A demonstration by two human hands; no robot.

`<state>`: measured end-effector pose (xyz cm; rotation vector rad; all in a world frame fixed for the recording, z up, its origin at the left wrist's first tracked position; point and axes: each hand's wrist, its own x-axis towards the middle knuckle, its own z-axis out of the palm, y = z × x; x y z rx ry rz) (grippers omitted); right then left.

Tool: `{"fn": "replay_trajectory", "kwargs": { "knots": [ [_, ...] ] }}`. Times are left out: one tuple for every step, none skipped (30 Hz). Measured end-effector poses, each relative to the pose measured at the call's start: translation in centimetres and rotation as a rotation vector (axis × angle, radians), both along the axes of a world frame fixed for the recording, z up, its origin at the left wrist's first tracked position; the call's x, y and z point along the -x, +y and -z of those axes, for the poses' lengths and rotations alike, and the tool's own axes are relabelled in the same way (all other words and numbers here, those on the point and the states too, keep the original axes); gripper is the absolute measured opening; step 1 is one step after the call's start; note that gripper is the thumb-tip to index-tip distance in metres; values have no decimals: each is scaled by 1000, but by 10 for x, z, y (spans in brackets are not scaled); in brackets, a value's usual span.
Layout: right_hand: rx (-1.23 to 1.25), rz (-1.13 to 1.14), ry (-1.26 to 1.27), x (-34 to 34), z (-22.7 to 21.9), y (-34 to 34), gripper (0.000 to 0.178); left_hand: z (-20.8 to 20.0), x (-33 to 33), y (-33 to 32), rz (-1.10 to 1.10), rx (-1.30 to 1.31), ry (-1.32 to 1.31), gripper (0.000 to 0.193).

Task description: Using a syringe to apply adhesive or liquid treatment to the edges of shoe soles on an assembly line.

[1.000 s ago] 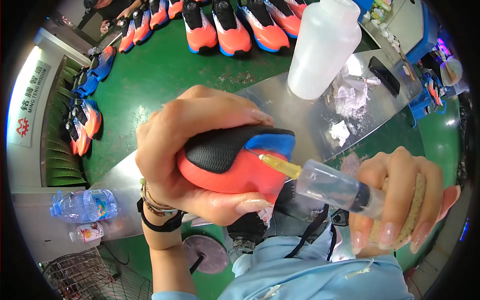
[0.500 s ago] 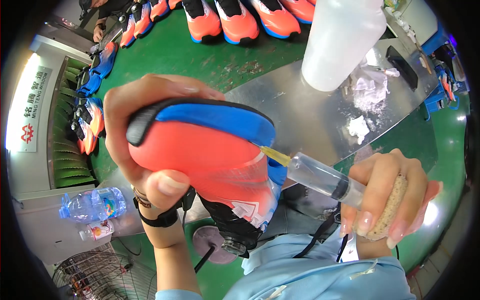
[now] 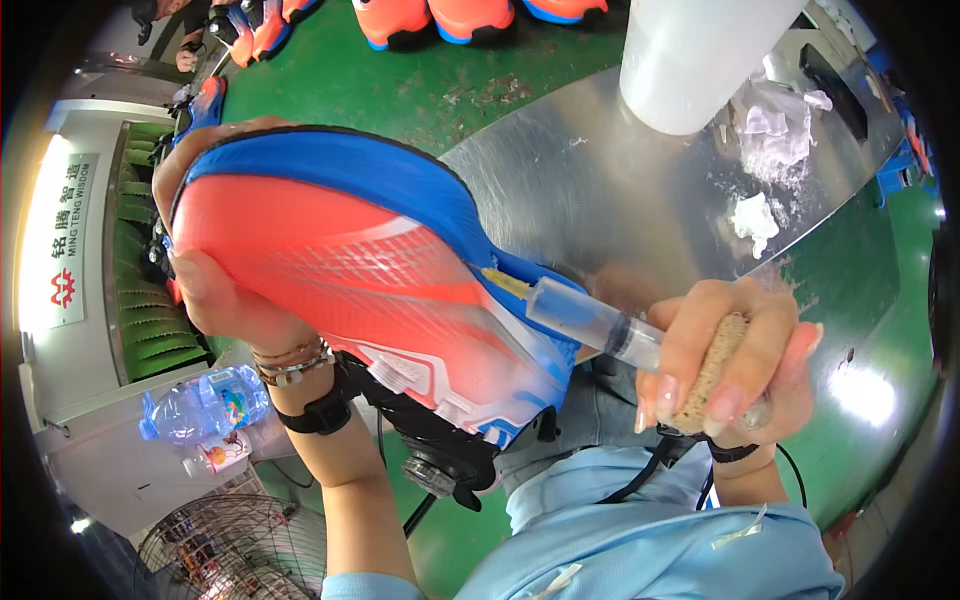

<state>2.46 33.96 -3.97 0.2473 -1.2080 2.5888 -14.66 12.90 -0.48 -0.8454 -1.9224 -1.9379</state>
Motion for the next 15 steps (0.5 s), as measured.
{"fn": "replay_trajectory", "kwargs": {
  "knots": [
    [-2,-11,-32,-2,1,-1,64,2,1,-3,-8,-35,-24,66],
    [-5,-23,-64,-3,3,-2,62,4,1,-4,-5,-31,-31,66],
    [-57,-46,-9,-2,7,-2,56,6,1,-5,-11,-28,-58,65],
    [-55,-44,-16,-2,7,-2,56,6,1,-10,-18,-27,-86,64],
    [-93,-55,-32,-4,8,-1,56,8,4,-11,-26,-26,-115,64],
    [-131,-66,-47,-6,9,-1,57,9,6,-15,-34,-24,-144,63],
    [-132,-63,-60,-9,10,2,57,11,10,-19,-39,-26,-177,62],
    [-131,-101,-103,-12,11,5,57,14,14,-22,-44,-28,-211,61],
    [-128,-140,-147,-16,11,8,57,19,15,-23,-49,-29,-245,60],
    [-122,-146,-159,-19,11,8,57,21,14,-27,-63,-25,-278,60],
    [-147,-155,-176,-21,12,9,58,23,20,-36,-78,-21,-310,59],
    [-171,-165,-193,-23,13,9,58,24,22,-45,-93,-16,-343,58],
    [-170,-165,-205,-25,14,10,58,26,26,-51,-101,-17,-375,57],
    [-182,-162,-204,-26,15,12,58,29,35,-53,-109,-16,-407,57],
    [-193,-158,-202,-29,16,12,58,30,35,-58,-118,-16,-438,56]
  ]
}}
